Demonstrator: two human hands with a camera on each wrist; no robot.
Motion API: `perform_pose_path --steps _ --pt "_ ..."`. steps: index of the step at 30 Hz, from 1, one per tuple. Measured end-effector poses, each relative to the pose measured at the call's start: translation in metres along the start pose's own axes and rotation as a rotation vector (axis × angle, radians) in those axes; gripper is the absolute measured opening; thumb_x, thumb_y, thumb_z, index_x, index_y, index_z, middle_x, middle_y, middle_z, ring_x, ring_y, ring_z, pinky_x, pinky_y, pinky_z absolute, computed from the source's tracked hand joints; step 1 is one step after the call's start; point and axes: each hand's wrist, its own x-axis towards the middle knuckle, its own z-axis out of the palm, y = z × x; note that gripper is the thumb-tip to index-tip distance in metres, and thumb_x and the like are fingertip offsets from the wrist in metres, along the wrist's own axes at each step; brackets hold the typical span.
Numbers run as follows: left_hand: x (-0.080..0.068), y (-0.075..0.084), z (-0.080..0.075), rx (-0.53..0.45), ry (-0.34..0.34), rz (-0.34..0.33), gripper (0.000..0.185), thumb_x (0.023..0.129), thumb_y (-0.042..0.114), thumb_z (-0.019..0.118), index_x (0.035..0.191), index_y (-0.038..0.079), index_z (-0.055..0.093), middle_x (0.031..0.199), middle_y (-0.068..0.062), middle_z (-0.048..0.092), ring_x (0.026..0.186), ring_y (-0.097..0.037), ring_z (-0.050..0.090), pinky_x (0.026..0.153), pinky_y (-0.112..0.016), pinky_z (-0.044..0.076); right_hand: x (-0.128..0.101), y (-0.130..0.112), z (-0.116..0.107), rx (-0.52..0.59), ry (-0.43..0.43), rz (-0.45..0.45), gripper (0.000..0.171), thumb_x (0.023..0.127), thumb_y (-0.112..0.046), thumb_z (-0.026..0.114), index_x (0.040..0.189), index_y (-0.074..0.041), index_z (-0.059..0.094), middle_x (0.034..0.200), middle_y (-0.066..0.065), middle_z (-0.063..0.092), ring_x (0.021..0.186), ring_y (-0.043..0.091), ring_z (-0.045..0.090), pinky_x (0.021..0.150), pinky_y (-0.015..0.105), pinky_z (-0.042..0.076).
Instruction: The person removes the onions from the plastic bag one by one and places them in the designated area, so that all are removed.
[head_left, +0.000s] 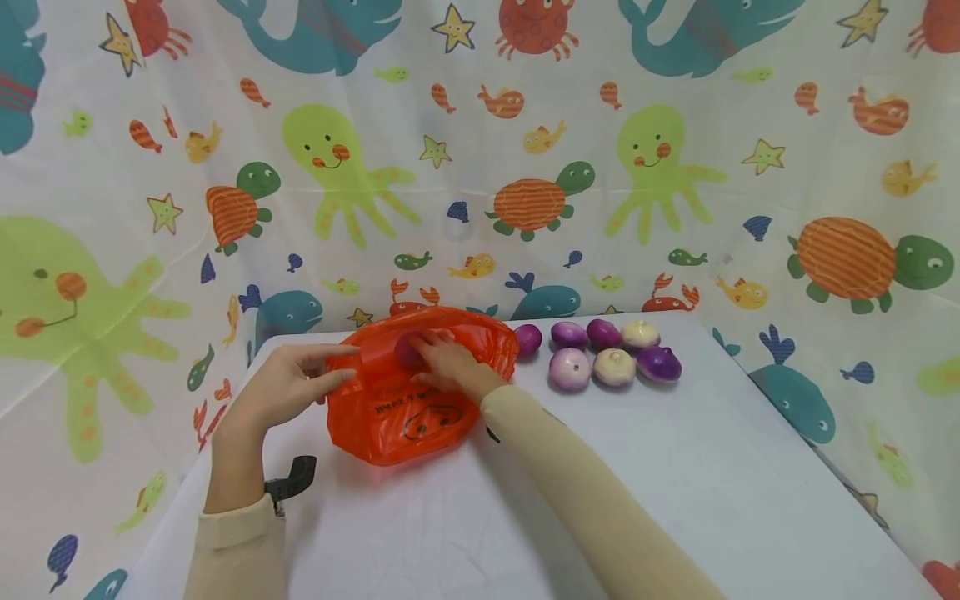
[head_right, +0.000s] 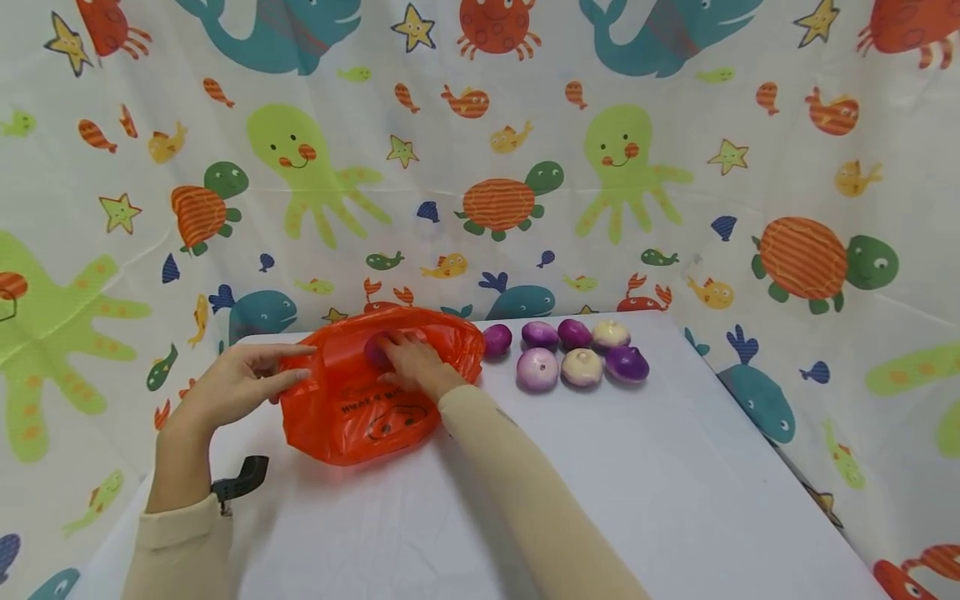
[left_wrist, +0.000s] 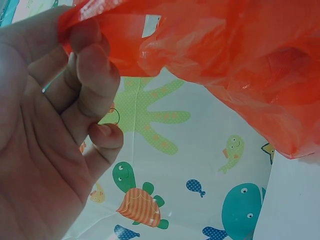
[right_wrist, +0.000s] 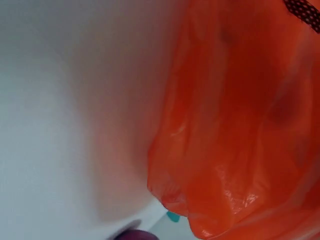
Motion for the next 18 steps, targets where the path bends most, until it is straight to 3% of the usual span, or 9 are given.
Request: perform_pose_path --steps 12,18 --pt "0.0007 -0.0005 -0.0003 -0.015 -0.002 -0.002 0.045 0.098 0.043 0.072 0.136 0.021 0.07 0.083 -0.004 0.071 0.078 -0.025 0.066 0.068 -0.033 0.059 0.0103 -0.0029 -0.0025 -0.091 -0.052 0.023 0.081 0.096 -0.045 0.071 0.164 -0.032 0.028 0.171 -0.001 0.019 0.156 0.032 0.023 0.119 0.052 0.041" --pt "0.0003 -0.002 -0.0015 -0.002 0.004 0.006 0.045 0.098 0.043 0.072 0.137 0.02 0.07 0.082 -0.004 0.07 0.078 -0.025 0.066 0.068 -0.033 0.059 0.0112 -0.0067 -0.0061 -0.091 -0.055 0.044 0.074 0.096 -0.045 0.071 0.16 -0.036 0.033 0.161 0.003 0.032 0.147 0.033 0.033 0.114 0.051 0.046"
